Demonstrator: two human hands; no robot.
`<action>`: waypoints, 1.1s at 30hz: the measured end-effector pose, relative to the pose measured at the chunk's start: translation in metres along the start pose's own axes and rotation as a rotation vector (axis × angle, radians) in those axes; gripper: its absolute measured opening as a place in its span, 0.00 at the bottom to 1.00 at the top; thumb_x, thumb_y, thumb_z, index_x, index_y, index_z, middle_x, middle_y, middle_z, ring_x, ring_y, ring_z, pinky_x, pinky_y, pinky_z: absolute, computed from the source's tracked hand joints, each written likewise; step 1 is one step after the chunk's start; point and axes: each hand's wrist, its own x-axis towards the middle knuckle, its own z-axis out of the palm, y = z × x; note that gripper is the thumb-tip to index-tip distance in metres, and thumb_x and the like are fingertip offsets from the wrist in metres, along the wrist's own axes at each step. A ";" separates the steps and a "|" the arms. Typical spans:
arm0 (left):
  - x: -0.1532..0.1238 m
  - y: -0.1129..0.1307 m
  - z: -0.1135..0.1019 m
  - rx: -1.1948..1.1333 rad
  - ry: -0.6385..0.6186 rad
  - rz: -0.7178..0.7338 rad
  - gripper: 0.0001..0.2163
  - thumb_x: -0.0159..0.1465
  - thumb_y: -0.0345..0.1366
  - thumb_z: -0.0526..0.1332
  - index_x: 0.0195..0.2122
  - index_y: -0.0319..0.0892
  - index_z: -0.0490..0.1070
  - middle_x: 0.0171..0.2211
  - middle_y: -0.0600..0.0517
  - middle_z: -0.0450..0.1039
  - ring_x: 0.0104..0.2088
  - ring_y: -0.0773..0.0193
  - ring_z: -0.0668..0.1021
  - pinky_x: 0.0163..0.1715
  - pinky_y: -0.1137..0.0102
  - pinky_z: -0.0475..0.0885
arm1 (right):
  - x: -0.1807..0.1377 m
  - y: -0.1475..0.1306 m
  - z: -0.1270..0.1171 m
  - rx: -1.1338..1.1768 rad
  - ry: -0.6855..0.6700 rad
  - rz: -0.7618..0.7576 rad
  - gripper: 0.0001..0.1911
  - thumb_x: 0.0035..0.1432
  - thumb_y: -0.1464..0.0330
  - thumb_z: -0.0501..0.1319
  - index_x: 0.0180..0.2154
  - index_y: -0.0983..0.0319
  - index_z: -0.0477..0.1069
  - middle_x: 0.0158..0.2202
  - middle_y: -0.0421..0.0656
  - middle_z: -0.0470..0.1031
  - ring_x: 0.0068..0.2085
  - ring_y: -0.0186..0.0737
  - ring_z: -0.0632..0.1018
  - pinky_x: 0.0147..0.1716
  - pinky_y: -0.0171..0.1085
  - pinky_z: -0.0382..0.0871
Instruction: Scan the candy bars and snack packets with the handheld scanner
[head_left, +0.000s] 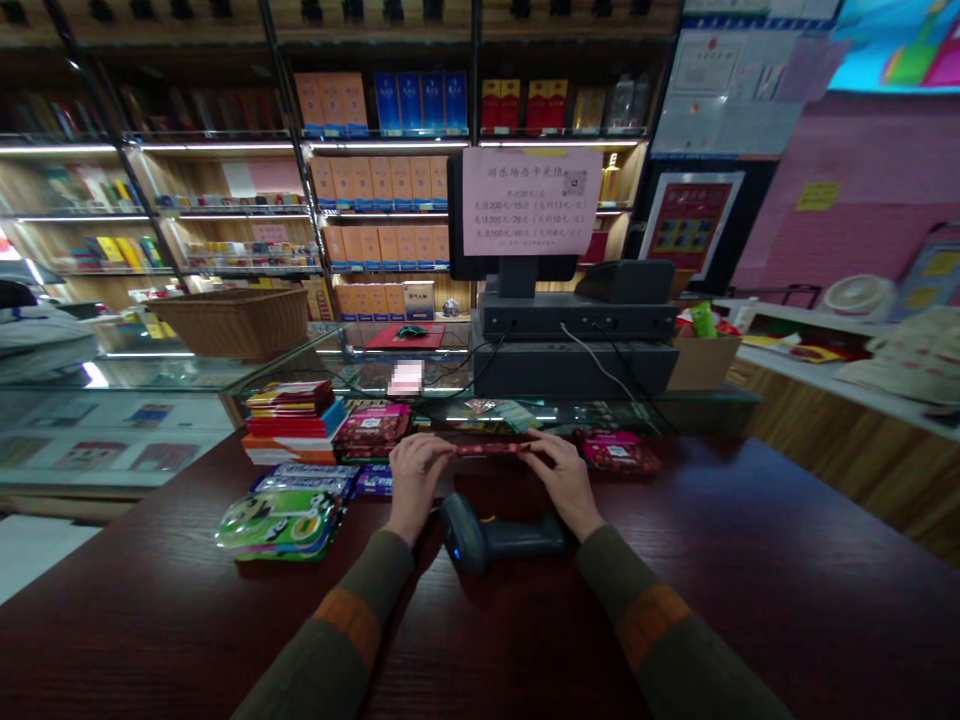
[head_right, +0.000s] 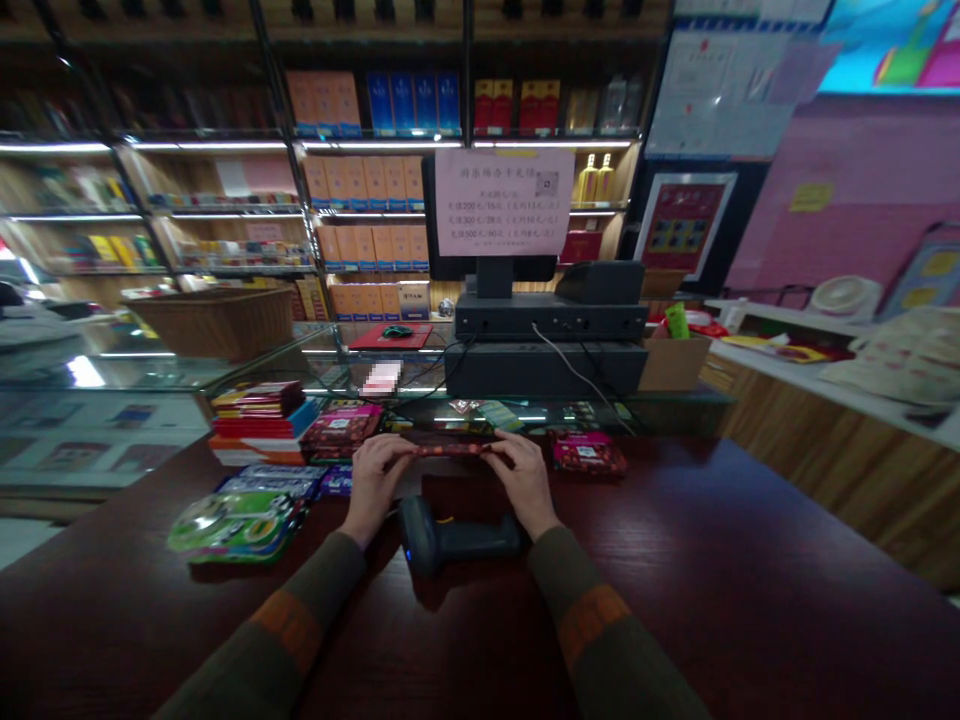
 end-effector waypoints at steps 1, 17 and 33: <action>0.001 0.000 0.000 -0.004 0.007 -0.010 0.04 0.64 0.33 0.64 0.36 0.49 0.78 0.42 0.53 0.81 0.51 0.57 0.75 0.55 0.59 0.62 | 0.000 0.000 0.001 0.000 0.003 0.002 0.13 0.61 0.55 0.62 0.33 0.56 0.79 0.47 0.46 0.82 0.52 0.50 0.78 0.56 0.50 0.64; 0.000 -0.010 0.007 0.053 0.067 0.010 0.20 0.66 0.35 0.62 0.60 0.50 0.68 0.41 0.52 0.79 0.49 0.58 0.75 0.61 0.58 0.58 | 0.003 -0.002 0.016 0.094 -0.079 0.207 0.18 0.57 0.50 0.62 0.30 0.58 0.75 0.32 0.42 0.77 0.36 0.44 0.76 0.41 0.40 0.68; 0.001 -0.011 -0.001 0.365 -0.104 0.378 0.54 0.55 0.42 0.72 0.73 0.46 0.34 0.56 0.43 0.67 0.59 0.46 0.69 0.67 0.42 0.50 | 0.014 -0.011 0.021 0.314 -0.013 0.317 0.21 0.50 0.48 0.67 0.29 0.60 0.74 0.28 0.41 0.78 0.30 0.41 0.76 0.31 0.37 0.68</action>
